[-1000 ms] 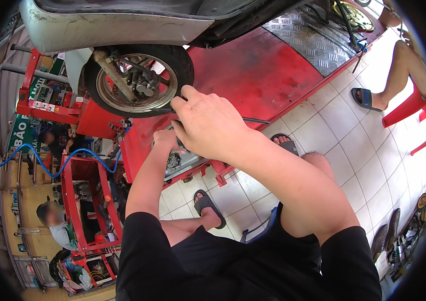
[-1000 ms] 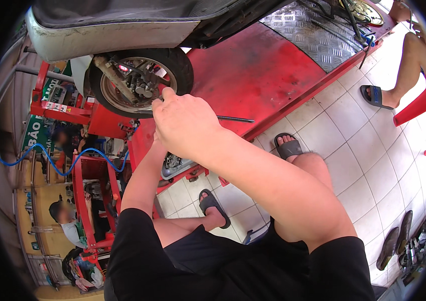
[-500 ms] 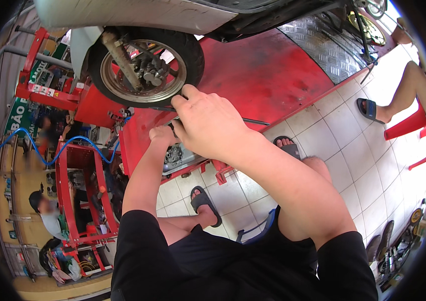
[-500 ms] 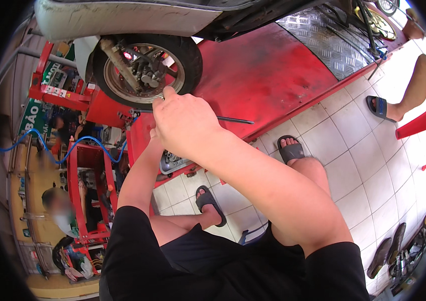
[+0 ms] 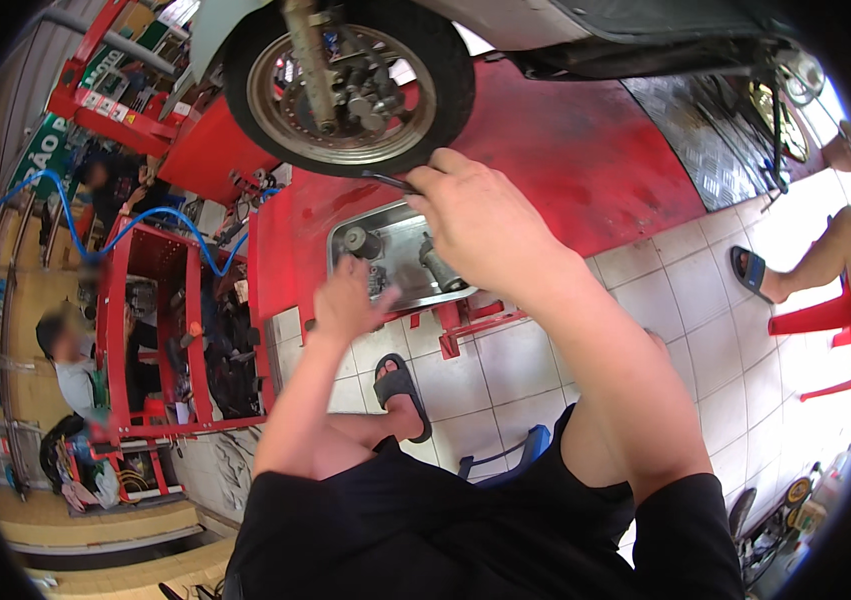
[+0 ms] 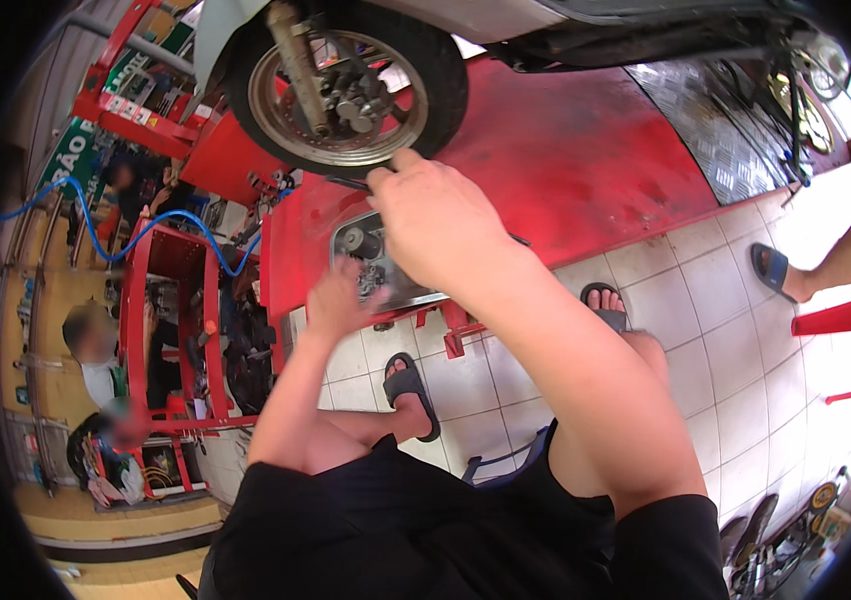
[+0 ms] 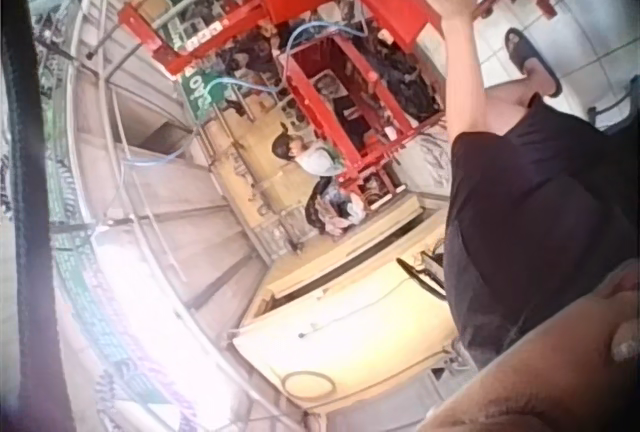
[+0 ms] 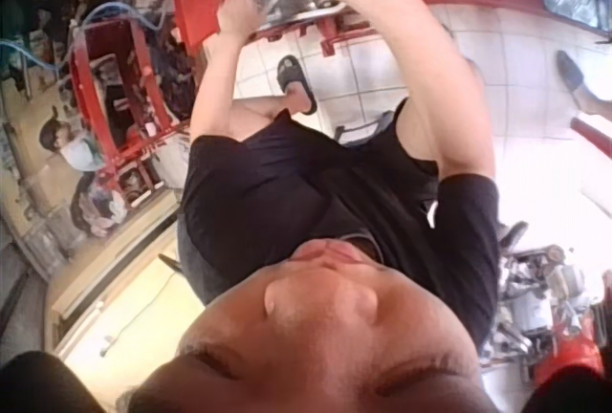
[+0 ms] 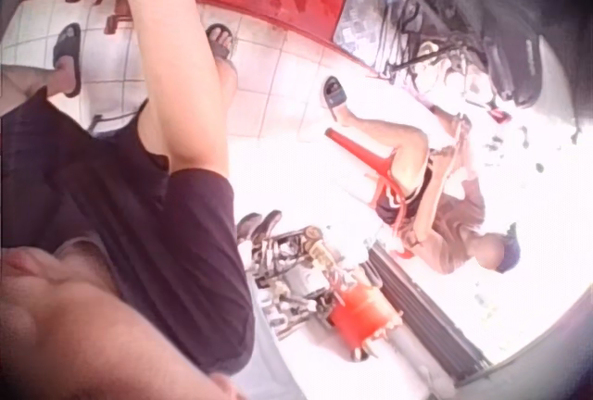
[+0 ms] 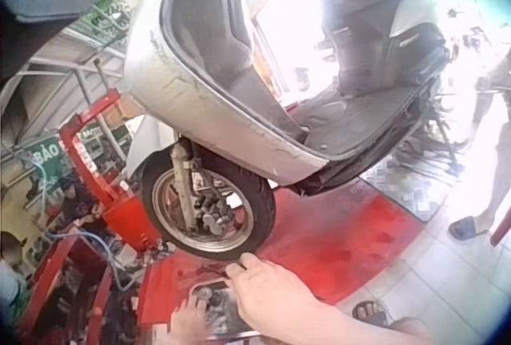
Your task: The person sits on a low stool and uses a screwdriver to disassemble a cylindrical mechanical component over a metal tray. They remove internal parts and place them into the tray, which already contains other disassembled pieces.
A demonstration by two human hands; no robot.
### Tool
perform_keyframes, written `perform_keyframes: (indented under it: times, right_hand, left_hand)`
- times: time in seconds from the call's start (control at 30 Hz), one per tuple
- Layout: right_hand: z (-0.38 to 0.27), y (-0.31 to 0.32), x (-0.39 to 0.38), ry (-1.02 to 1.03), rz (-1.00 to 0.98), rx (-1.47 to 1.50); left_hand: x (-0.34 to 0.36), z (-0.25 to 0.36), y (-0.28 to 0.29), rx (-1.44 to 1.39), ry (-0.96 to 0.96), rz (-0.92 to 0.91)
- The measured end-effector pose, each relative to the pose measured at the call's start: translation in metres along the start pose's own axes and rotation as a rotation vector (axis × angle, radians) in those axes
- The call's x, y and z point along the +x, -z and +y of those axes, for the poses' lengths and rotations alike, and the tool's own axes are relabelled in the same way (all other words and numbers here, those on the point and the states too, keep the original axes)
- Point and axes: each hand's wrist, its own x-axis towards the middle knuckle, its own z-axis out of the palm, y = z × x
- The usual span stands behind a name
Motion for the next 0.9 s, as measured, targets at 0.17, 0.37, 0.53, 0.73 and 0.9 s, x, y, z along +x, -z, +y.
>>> perform_keyframes:
  times: [0.17,0.37,0.53,0.73,0.9]
  right_hand:
    - [-0.002,-0.021,0.005,0.05,0.017,-0.032]
    - [-0.024,-0.046,0.0,0.031,-0.025,0.152]
    - [-0.027,-0.049,-0.005,0.004,0.021,0.106]
    - [-0.01,-0.058,-0.003,-0.193,0.095,0.408]
    - [-0.014,-0.059,0.003,-0.224,-0.055,0.409]
  left_hand:
    - [-0.067,0.037,-0.037,-0.474,-0.209,-0.583]
    - [-0.065,0.078,-0.073,-0.269,-0.496,-0.515]
    - [-0.075,0.068,-0.075,-0.243,-0.461,-0.481]
    - [-0.083,0.067,-0.073,-0.251,-0.459,-0.652]
    - [-0.094,0.064,-0.074,-0.253,-0.483,-0.675]
